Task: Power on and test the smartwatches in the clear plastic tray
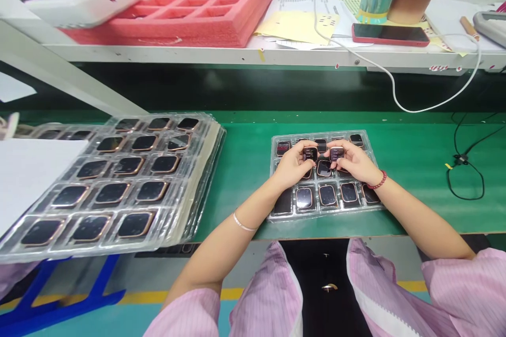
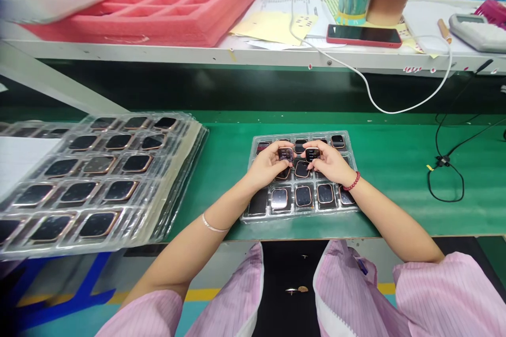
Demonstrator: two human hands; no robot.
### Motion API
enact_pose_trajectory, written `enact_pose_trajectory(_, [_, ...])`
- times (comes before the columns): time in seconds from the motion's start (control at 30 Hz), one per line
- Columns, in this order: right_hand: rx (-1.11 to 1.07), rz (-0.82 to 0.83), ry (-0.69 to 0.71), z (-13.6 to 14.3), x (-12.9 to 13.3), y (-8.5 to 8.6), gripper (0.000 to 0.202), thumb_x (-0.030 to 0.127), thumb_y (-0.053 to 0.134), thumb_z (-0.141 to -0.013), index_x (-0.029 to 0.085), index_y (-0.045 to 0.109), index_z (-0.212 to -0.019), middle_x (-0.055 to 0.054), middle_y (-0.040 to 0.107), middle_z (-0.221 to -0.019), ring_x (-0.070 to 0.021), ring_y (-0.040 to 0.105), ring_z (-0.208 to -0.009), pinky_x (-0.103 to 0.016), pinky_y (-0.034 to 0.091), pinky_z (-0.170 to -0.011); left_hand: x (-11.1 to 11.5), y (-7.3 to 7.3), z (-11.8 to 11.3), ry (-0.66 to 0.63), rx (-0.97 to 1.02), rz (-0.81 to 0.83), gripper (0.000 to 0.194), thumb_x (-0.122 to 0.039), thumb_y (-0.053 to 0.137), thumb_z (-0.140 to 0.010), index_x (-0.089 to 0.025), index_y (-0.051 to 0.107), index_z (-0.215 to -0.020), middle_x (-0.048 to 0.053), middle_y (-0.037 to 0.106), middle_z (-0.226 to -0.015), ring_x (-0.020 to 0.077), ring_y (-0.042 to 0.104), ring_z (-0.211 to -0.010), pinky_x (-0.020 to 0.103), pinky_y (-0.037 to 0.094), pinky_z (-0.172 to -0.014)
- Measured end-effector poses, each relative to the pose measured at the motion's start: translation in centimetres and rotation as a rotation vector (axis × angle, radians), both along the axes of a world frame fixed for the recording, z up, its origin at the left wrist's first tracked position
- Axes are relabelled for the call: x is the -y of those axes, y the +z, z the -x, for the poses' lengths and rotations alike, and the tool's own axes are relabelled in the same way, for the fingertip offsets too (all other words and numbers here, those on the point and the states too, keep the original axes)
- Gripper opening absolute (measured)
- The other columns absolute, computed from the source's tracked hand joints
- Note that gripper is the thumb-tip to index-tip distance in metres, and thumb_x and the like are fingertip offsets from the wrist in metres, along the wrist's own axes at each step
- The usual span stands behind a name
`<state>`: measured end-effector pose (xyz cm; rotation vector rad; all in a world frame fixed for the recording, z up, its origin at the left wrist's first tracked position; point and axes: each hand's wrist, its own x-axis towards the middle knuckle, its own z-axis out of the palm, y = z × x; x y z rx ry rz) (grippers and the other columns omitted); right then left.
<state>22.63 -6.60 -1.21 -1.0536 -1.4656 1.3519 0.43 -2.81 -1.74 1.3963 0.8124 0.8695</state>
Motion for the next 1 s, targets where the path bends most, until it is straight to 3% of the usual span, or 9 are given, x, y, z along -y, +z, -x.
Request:
enact_pose_trajectory(0.17, [-0.141, 0.082, -0.048, -0.56, -0.34, -0.09, 0.054, 0.023, 0.063, -0.090, 0.028, 0.054, -0.143, -0.009, 0.063, -0.140, -0.0159, 0.074, -0.092, -0.031, 0.065, -0.076, -0.19, 0.37, 0.40, -0.040, 0.067, 0.056, 0.061, -0.029, 0.070, -0.081, -0.021, 0.056, -0.140, 0.012, 0.070, -0.122, 0.0200, 0.069, -0.092, 0.027, 0.054, -0.069])
enact_pose_trajectory(0.3, [-0.176, 0.137, -0.035, -0.95, -0.47, 0.05, 0.056, 0.035, 0.066, -0.094, 0.032, 0.052, -0.148, -0.008, 0.065, -0.138, -0.0166, 0.073, -0.095, -0.034, 0.066, -0.083, -0.34, 0.37, 0.55, -0.049, 0.073, 0.052, 0.063, -0.041, 0.071, -0.085, -0.021, 0.058, -0.143, 0.010, 0.071, -0.110, 0.0209, 0.070, -0.088, 0.027, 0.054, -0.066])
enact_pose_trajectory(0.5, [-0.180, 0.124, -0.026, -1.00, -0.62, -0.33, 0.060, 0.041, 0.080, -0.084, 0.025, 0.060, -0.139, -0.009, 0.070, -0.124, -0.0139, 0.072, -0.080, -0.030, 0.066, -0.073, -0.44, 0.03, 0.46, -0.064, 0.093, 0.067, 0.070, -0.045, 0.079, -0.080, -0.023, 0.058, -0.143, 0.009, 0.070, -0.107, 0.0177, 0.070, -0.078, 0.023, 0.050, -0.059])
enact_pose_trajectory(0.67, [-0.146, 0.113, 0.011, -0.91, -0.58, -0.24, 0.057, 0.042, 0.082, -0.081, 0.021, 0.063, -0.130, -0.010, 0.073, -0.119, -0.0078, 0.062, -0.059, -0.027, 0.062, -0.059, -0.26, 0.03, 0.44, -0.098, 0.078, 0.083, 0.074, -0.046, 0.081, -0.078, -0.022, 0.056, -0.143, 0.007, 0.068, -0.102, 0.0134, 0.067, -0.069, 0.022, 0.049, -0.056])
enact_pose_trajectory(1.0, [-0.055, 0.053, 0.046, -0.88, -0.53, -0.08, 0.054, 0.047, 0.078, -0.085, 0.023, 0.061, -0.131, -0.007, 0.072, -0.115, -0.0069, 0.055, -0.055, -0.024, 0.055, -0.052, -0.11, 0.09, 0.49, -0.120, 0.054, 0.069, 0.068, -0.045, 0.080, -0.078, -0.022, 0.057, -0.139, 0.007, 0.070, -0.102, 0.0130, 0.066, -0.068, 0.023, 0.051, -0.058])
